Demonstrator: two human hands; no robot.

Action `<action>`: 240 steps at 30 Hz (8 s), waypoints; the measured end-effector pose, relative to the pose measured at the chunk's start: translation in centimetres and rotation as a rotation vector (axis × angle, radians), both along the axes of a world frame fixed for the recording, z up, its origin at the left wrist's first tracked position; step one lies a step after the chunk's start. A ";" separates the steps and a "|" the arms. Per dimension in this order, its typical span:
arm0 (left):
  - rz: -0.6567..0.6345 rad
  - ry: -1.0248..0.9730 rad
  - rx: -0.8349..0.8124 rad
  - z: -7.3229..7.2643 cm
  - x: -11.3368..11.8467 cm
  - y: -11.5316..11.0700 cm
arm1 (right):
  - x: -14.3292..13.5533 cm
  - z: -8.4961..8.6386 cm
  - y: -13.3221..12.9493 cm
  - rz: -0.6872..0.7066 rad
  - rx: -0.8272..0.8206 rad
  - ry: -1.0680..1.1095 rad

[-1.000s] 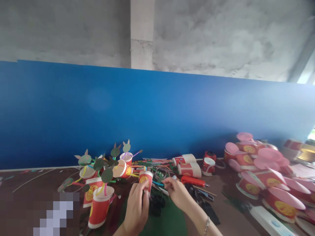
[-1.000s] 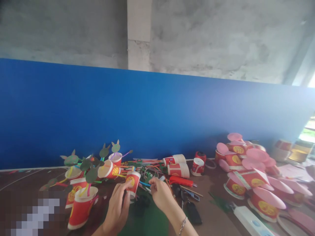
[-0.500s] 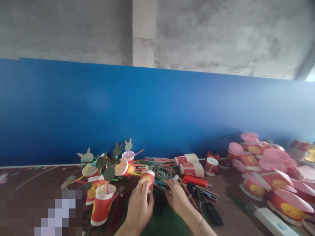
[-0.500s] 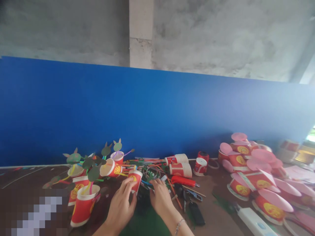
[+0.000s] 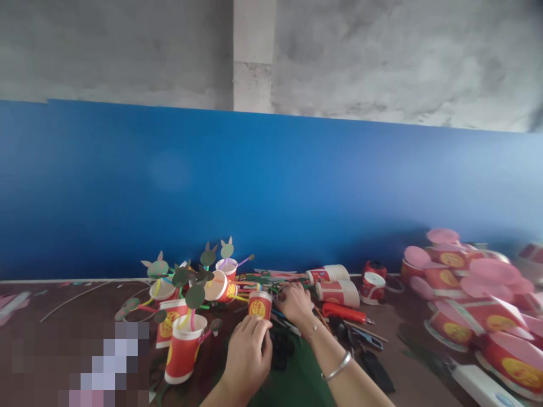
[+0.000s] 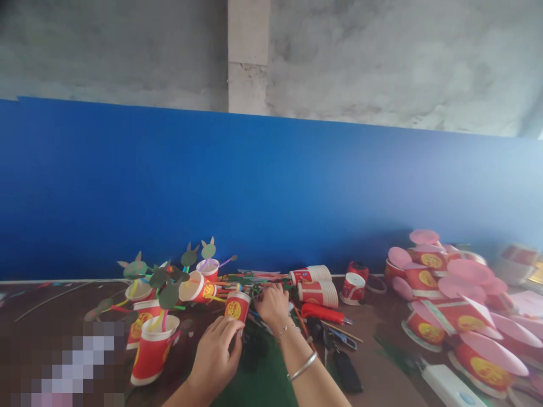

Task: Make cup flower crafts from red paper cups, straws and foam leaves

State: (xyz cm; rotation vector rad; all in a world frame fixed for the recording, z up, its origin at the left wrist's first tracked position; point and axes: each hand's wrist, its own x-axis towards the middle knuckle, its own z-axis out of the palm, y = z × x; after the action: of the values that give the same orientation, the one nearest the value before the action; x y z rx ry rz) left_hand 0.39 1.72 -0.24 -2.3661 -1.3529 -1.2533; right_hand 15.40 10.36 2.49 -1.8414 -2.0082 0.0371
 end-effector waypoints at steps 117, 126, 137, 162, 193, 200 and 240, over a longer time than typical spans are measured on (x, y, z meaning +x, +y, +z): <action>-0.200 0.113 0.000 -0.3 -1.0 0.2 | 0.4 -2.5 -8.5 0.508 0.555 0.307; -0.251 0.178 0.045 0.2 -0.9 -0.1 | 0.4 -2.0 -8.2 0.477 0.547 0.309; -0.259 0.249 0.035 0.4 -0.6 -0.3 | 0.4 -3.0 -7.6 0.528 0.612 0.244; -0.284 0.077 0.051 1.1 -0.5 -0.5 | 0.6 -3.4 -7.3 0.531 0.577 0.265; -0.296 -0.350 -0.135 0.7 -0.7 0.1 | 0.5 -2.7 -8.4 0.499 0.497 0.391; -0.259 -0.337 -0.134 0.7 -0.7 0.3 | 0.4 -2.5 -8.5 0.496 0.498 0.395; -0.038 -0.481 0.080 2.3 -1.4 0.0 | 1.1 -2.7 -7.1 0.185 0.482 0.418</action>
State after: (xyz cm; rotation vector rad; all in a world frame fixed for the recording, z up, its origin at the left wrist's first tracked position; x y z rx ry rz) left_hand -0.99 1.74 2.06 -2.1250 -1.3380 -1.9373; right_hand 16.49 3.26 -0.22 -1.2283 -1.6996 -0.0084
